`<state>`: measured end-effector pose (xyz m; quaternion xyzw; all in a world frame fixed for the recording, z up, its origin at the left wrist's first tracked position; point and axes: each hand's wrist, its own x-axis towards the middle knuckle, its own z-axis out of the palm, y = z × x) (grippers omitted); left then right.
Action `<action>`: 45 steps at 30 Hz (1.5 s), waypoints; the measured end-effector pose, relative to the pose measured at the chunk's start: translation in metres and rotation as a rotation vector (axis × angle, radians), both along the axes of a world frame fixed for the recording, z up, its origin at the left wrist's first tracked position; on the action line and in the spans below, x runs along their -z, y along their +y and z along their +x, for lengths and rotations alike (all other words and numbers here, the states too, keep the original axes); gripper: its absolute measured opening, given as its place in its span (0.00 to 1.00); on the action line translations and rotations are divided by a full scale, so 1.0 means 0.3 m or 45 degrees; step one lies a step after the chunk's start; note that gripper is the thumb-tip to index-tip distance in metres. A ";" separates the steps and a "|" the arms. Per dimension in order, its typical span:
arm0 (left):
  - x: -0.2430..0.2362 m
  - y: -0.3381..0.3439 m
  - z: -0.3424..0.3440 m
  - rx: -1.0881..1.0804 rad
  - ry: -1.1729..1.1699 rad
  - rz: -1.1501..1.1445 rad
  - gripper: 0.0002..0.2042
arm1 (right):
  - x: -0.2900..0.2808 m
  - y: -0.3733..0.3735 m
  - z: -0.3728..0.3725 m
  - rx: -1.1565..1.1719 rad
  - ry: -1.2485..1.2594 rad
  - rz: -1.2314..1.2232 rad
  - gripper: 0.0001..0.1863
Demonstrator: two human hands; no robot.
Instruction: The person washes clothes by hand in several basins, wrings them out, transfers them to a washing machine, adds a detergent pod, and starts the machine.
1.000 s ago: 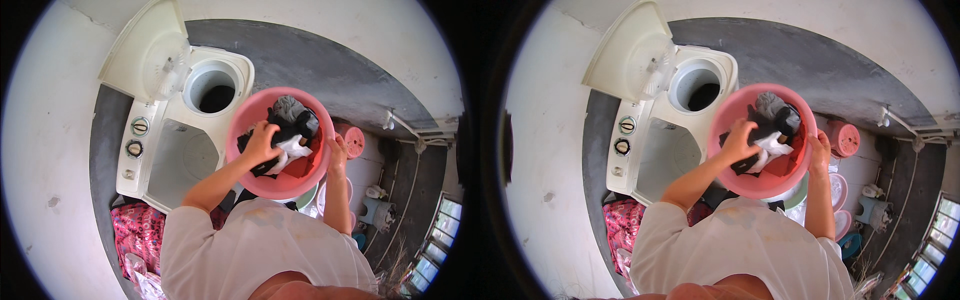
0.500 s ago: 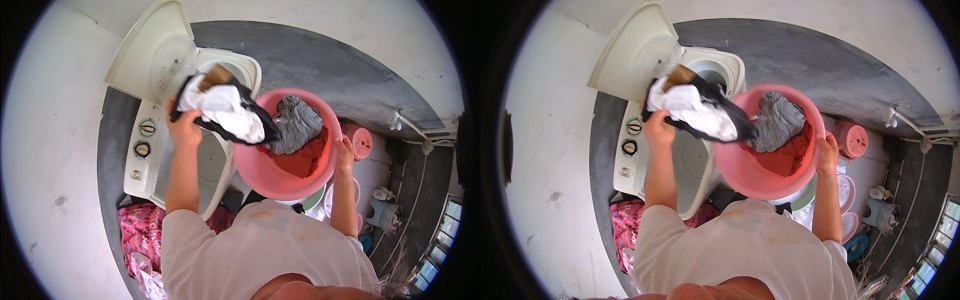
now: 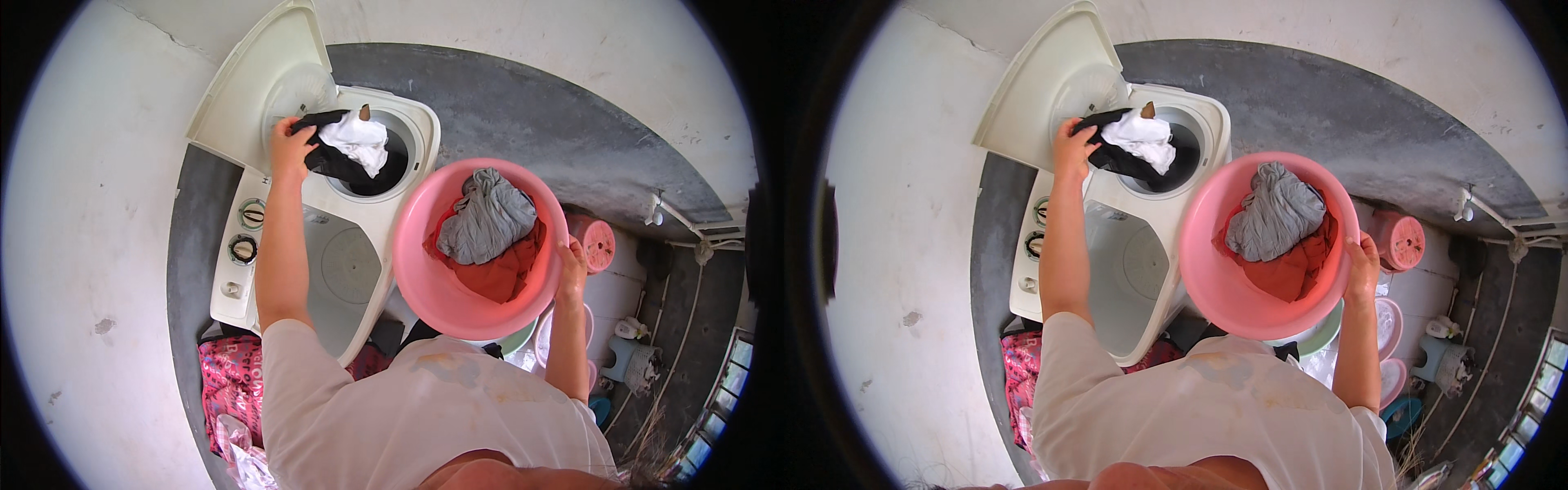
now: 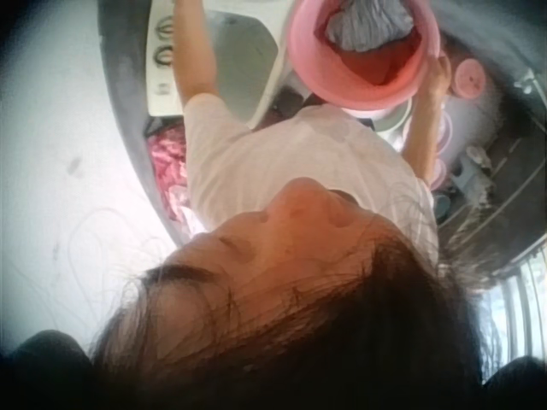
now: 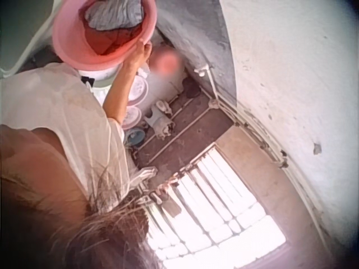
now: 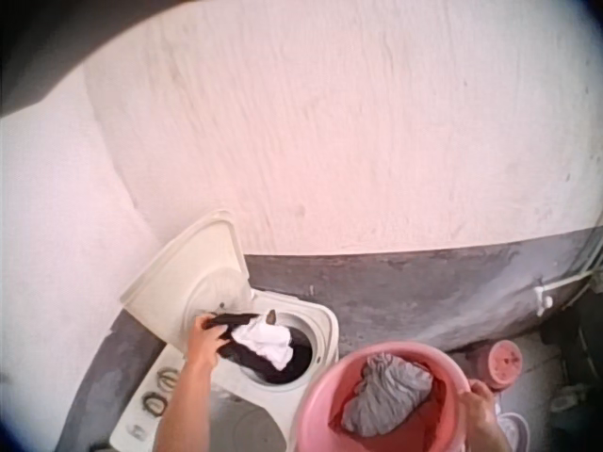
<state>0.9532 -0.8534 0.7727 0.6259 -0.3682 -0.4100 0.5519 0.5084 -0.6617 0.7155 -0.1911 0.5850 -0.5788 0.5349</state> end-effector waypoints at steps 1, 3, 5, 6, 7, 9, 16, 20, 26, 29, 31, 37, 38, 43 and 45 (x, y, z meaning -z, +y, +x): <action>0.014 -0.010 0.010 -0.078 0.113 -0.016 0.16 | -0.003 0.002 0.002 0.023 -0.009 -0.003 0.07; 0.028 -0.024 0.006 -0.019 0.142 -0.020 0.15 | -0.008 0.005 0.003 0.046 -0.014 0.003 0.07; 0.040 -0.027 -0.012 0.034 0.127 -0.007 0.14 | -0.009 0.004 0.000 0.048 0.012 -0.010 0.07; 0.045 -0.034 -0.013 0.033 0.130 -0.005 0.14 | -0.009 0.001 0.000 0.048 0.015 -0.009 0.07; 0.052 -0.044 -0.013 -0.002 0.072 -0.002 0.14 | -0.010 -0.001 0.001 0.050 0.007 -0.004 0.07; 0.060 -0.062 -0.020 -0.034 0.020 0.003 0.14 | -0.010 -0.003 -0.001 0.053 0.005 0.002 0.07; 0.099 -0.112 -0.043 0.032 -0.049 -0.135 0.16 | -0.029 -0.006 0.009 0.058 0.005 -0.004 0.08; 0.269 -0.106 -0.005 0.412 -1.026 0.015 0.26 | -0.011 -0.012 0.013 0.037 -0.007 -0.018 0.08; 0.116 0.217 -0.492 1.430 -0.459 0.038 0.37 | -0.031 0.001 -0.003 0.078 0.065 0.021 0.08; 0.252 0.395 -0.651 1.485 -0.711 -0.065 0.45 | -0.035 -0.009 0.013 0.039 0.027 0.000 0.08; 0.267 0.454 -0.750 1.197 -1.033 0.013 0.39 | -0.023 -0.006 0.010 0.054 0.012 0.003 0.08; 0.383 0.443 -0.737 0.759 -0.387 -0.093 0.19 | -0.021 0.007 0.006 0.069 -0.017 0.010 0.08; 0.321 0.423 -0.723 0.685 -0.306 -0.050 0.18 | -0.013 0.008 0.000 0.062 -0.012 -0.014 0.07; -0.039 0.275 -0.499 0.297 0.495 -0.199 0.17 | 0.014 0.002 -0.003 0.045 -0.100 -0.036 0.07; -0.132 0.215 -0.392 0.220 0.312 -0.477 0.18 | 0.016 0.000 -0.008 0.047 -0.118 -0.052 0.07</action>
